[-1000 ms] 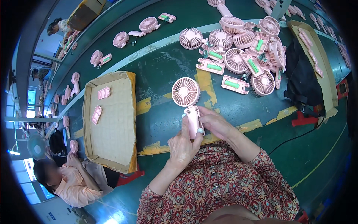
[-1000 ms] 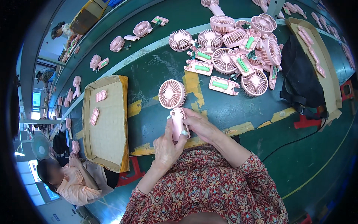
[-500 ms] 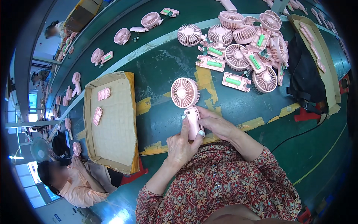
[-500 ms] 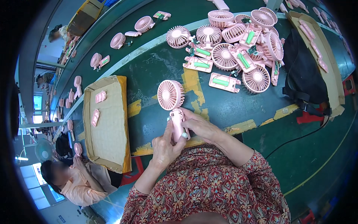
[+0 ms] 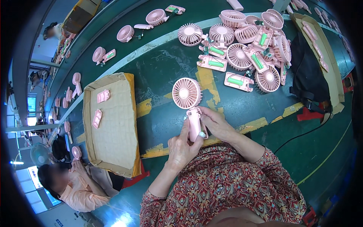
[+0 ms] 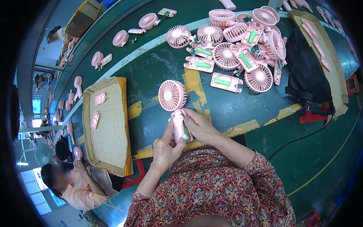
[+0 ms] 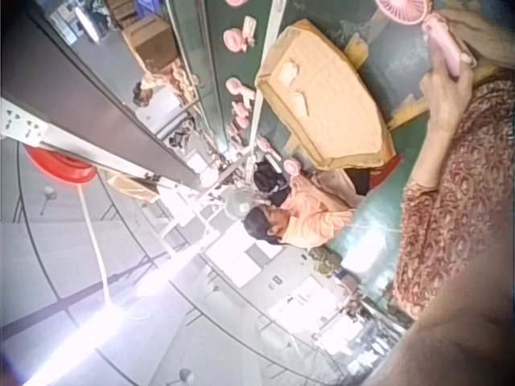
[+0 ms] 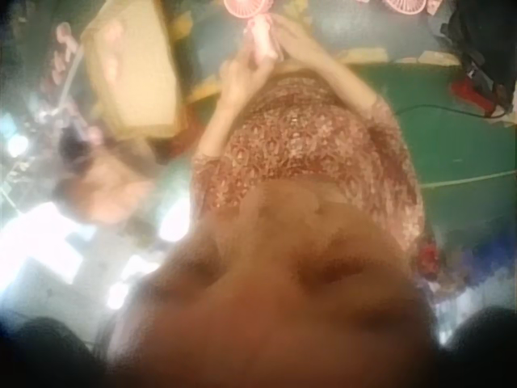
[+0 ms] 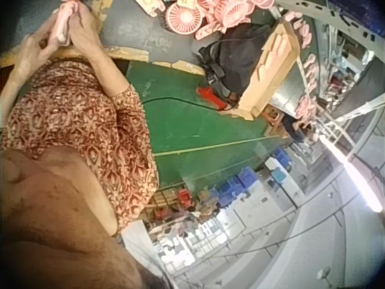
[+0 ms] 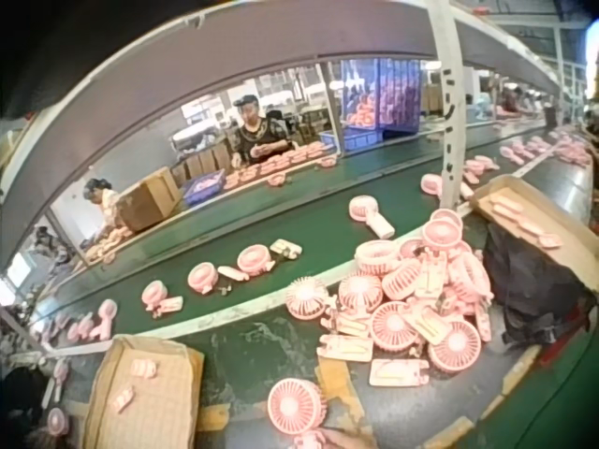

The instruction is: The person assembles handheld fans by hand, fitting a circuit board and battery into the handle before snapping the two halves of the handle together. They then place the assembled fan onto the conveyor belt and reach for new components.

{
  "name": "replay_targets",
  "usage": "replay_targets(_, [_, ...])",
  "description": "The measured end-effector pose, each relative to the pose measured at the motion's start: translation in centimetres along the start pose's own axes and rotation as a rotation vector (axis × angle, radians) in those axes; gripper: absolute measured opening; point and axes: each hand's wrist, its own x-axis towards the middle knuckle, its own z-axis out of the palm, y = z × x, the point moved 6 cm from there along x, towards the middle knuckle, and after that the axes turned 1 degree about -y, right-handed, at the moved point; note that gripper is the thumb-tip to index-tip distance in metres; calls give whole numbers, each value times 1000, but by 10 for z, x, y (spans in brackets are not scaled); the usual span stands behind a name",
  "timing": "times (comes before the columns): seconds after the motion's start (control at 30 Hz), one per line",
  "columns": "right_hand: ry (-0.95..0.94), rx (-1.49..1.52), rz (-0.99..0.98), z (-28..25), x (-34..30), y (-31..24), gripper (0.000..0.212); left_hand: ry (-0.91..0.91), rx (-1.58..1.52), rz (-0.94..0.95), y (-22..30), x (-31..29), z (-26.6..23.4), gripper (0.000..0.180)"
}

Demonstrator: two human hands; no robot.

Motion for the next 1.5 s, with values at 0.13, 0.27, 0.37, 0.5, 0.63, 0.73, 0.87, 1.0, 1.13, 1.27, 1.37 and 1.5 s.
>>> replay_targets(0.13, [40,-156,10,-2,2,4,36,18,29,23,1,-1,2,63])
replay_targets(0.27, [96,-255,-28,-5,1,-2,36,13,54,20,2,-1,4,64])
replay_targets(0.37, [46,-172,15,-5,1,0,35,14,55,26,3,0,3,64])
replay_targets(0.5, [-63,-8,-2,0,1,-6,36,17,45,23,3,1,2,64])
replay_targets(0.63, [-89,64,-44,0,2,-9,37,3,40,9,5,1,1,64])
replay_targets(0.73, [-165,217,46,5,1,-14,41,4,67,23,6,0,1,63])
replay_targets(0.87, [-238,268,112,10,0,-13,48,12,99,41,8,-1,2,63])
replay_targets(1.0, [-220,246,107,10,-1,-8,56,4,140,44,8,-3,4,64])
replay_targets(1.13, [-198,131,117,11,-3,-9,58,3,166,76,10,-5,6,66])
replay_targets(1.27, [-150,110,115,11,-5,-10,59,-11,165,93,9,-5,6,68])
replay_targets(1.37, [-155,164,106,11,-6,-10,58,-22,127,118,5,-4,4,69])
replay_targets(1.5, [-158,237,140,12,-5,-10,56,-17,167,97,10,-5,9,68])
